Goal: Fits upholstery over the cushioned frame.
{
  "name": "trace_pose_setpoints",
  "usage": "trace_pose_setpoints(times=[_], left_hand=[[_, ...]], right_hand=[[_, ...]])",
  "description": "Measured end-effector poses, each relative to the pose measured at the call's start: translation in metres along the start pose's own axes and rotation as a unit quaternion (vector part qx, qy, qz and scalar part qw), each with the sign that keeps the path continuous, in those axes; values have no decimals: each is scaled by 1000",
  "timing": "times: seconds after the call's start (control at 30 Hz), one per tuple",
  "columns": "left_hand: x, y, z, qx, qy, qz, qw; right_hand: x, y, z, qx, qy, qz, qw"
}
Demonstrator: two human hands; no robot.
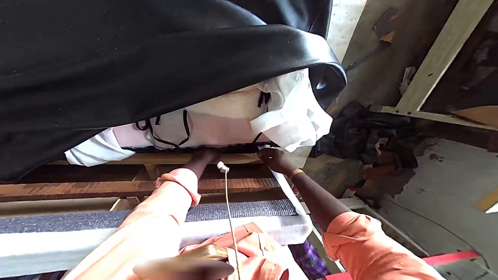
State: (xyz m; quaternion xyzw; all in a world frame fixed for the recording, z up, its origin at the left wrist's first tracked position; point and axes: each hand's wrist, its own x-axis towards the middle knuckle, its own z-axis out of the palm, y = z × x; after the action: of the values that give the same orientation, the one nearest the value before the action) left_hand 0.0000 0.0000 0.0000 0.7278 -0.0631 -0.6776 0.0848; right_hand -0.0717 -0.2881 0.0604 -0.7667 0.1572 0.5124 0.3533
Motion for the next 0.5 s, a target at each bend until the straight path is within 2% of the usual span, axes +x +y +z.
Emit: trace_pose_setpoints(times=[0.07, 0.13, 0.17, 0.23, 0.33, 0.43, 0.5], left_hand=[[-29, -2, -14, 61, -38, -2, 997], [-58, -10, -26, 120, -18, -10, 993], [-72, -16, -34, 119, 15, -15, 993], [-96, -32, -53, 74, 136, -16, 988], [-107, -51, -74, 0, 321, -18, 947], [-85, -57, -74, 10, 381, -9, 924], [-74, -48, -73, -35, 364, 2, 931]], right_hand=[[-5, -3, -1, 31, 40, -9, 999], [-8, -6, 2, 49, 67, -2, 997], [-8, -7, 4, 50, 71, 9, 996], [-7, -12, 12, 53, 71, 19, 996], [-9, -31, 25, 45, 70, 7, 997], [-14, -59, 31, 26, 68, -25, 997], [-11, -74, 36, 15, 60, -40, 997]])
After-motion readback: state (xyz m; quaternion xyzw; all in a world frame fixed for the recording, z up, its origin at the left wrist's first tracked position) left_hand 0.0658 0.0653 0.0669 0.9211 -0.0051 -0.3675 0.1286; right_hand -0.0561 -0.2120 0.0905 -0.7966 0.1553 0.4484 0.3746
